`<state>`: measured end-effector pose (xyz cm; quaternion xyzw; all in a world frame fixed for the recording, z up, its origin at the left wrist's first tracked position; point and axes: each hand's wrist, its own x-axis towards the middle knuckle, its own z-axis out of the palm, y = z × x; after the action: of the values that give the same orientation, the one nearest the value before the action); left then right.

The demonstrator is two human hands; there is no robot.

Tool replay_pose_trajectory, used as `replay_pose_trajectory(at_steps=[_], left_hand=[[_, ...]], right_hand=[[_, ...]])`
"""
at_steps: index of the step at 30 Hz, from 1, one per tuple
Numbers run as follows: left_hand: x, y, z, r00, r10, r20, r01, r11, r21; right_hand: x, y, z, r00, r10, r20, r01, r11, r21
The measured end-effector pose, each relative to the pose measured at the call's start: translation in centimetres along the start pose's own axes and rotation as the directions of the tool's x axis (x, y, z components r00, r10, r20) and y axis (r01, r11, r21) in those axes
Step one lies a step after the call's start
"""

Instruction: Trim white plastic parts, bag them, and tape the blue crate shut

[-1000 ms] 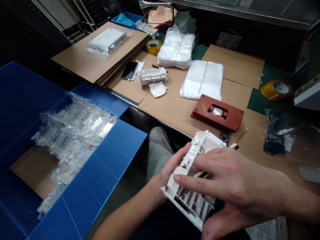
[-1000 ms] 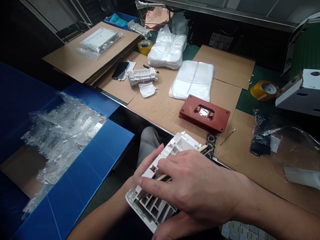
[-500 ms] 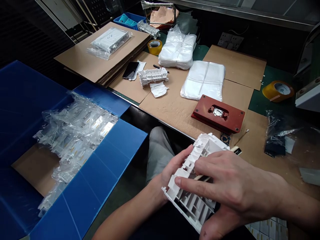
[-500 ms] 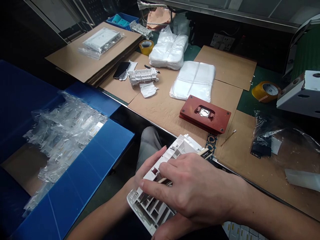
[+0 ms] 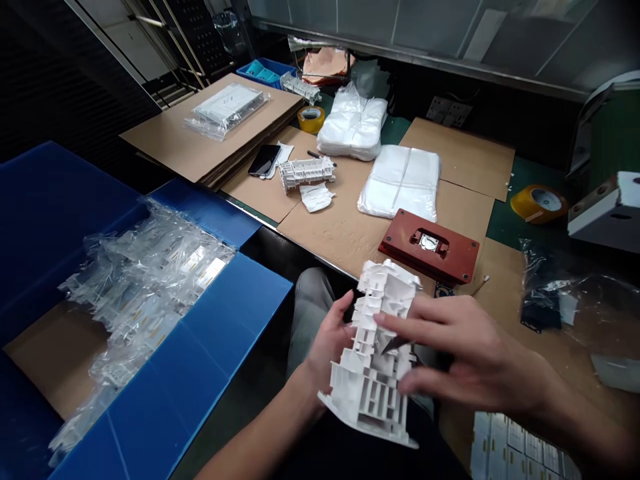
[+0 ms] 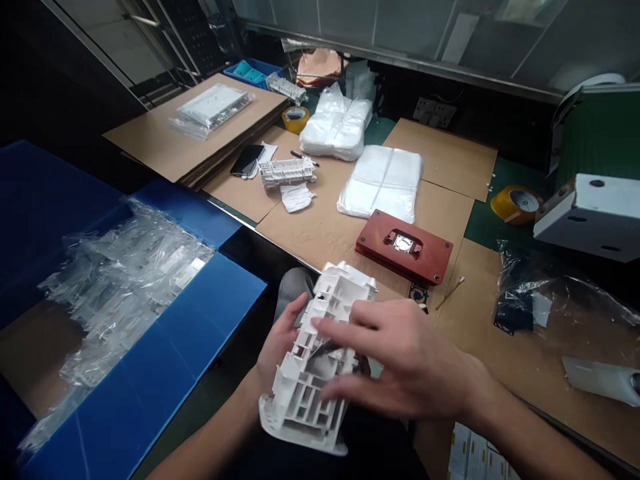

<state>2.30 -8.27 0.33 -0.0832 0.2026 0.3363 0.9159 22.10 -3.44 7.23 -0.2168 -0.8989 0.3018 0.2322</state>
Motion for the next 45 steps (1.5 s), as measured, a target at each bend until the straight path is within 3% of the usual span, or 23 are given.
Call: replay_pose_trajectory(at_steps=[1,3,5,7,9,13,17,20,22,24,27,29,31,34,41,45], left_hand=[[-0.1,0.3,0.0,0.998,0.058,-0.012,-0.058,0.998,0.015],[-0.1,0.9,0.0,0.979,0.200,-0.039,-0.197,0.978,0.071],[-0.1,1.2,0.0,0.932,0.355,-0.075,-0.339,0.926,0.167],[0.0,1.5,-0.1,0.870,0.479,-0.119,-0.426,0.850,0.310],[0.2,1.6,-0.2,0.826,0.544,-0.149,-0.440,0.787,0.432],[0.1,1.7,0.0,0.821,0.514,-0.248,-0.366,0.808,0.462],[0.0,1.8,0.4,0.728,0.568,-0.384,-0.432,0.815,0.387],[0.2,1.9,0.6,0.682,0.651,-0.332,-0.528,0.753,0.392],[0.4,1.9,0.9,0.623,0.721,-0.304,-0.598,0.689,0.409],[0.6,1.8,1.1,0.534,0.785,-0.313,-0.654,0.619,0.436],[0.6,1.6,1.4,0.418,0.847,-0.328,-0.698,0.531,0.481],[0.4,1.4,1.6,0.368,0.873,-0.321,-0.705,0.487,0.516],[0.2,1.3,1.8,0.330,0.892,-0.309,-0.703,0.451,0.550],[-0.2,1.2,2.0,0.308,0.907,-0.287,-0.696,0.421,0.581],[-0.5,1.0,2.4,0.262,0.927,-0.268,-0.697,0.374,0.612],[-0.7,0.8,2.4,0.259,0.927,-0.272,-0.681,0.375,0.630]], right_hand=[[-0.4,0.3,0.3,0.992,0.109,-0.063,-0.106,0.993,0.051],[-1.3,0.8,1.5,0.922,0.358,-0.150,-0.325,0.923,0.207],[-1.9,1.2,3.0,0.805,0.561,-0.193,-0.472,0.803,0.364],[-2.3,1.5,4.5,0.684,0.694,-0.225,-0.539,0.689,0.484],[-2.7,1.9,5.9,0.566,0.786,-0.248,-0.557,0.587,0.587],[-4.0,2.8,8.0,0.395,0.886,-0.242,-0.492,0.426,0.759],[-5.6,3.4,9.4,0.299,0.929,-0.220,-0.396,0.330,0.857],[-6.2,3.1,9.8,0.257,0.931,-0.258,-0.412,0.347,0.842],[-6.0,2.3,9.7,0.254,0.917,-0.307,-0.472,0.394,0.789],[-5.5,1.2,9.3,0.289,0.881,-0.374,-0.542,0.473,0.695],[-4.4,-0.6,8.8,0.431,0.774,-0.463,-0.601,0.629,0.492],[-3.7,-1.6,8.5,0.533,0.689,-0.492,-0.602,0.717,0.352],[-3.2,-2.1,8.3,0.595,0.619,-0.512,-0.593,0.768,0.240],[-2.7,-2.3,8.3,0.619,0.571,-0.539,-0.602,0.786,0.141],[-2.6,-2.4,8.7,0.616,0.562,-0.552,-0.638,0.767,0.069],[-2.6,-2.5,8.9,0.618,0.545,-0.566,-0.639,0.768,0.041]])
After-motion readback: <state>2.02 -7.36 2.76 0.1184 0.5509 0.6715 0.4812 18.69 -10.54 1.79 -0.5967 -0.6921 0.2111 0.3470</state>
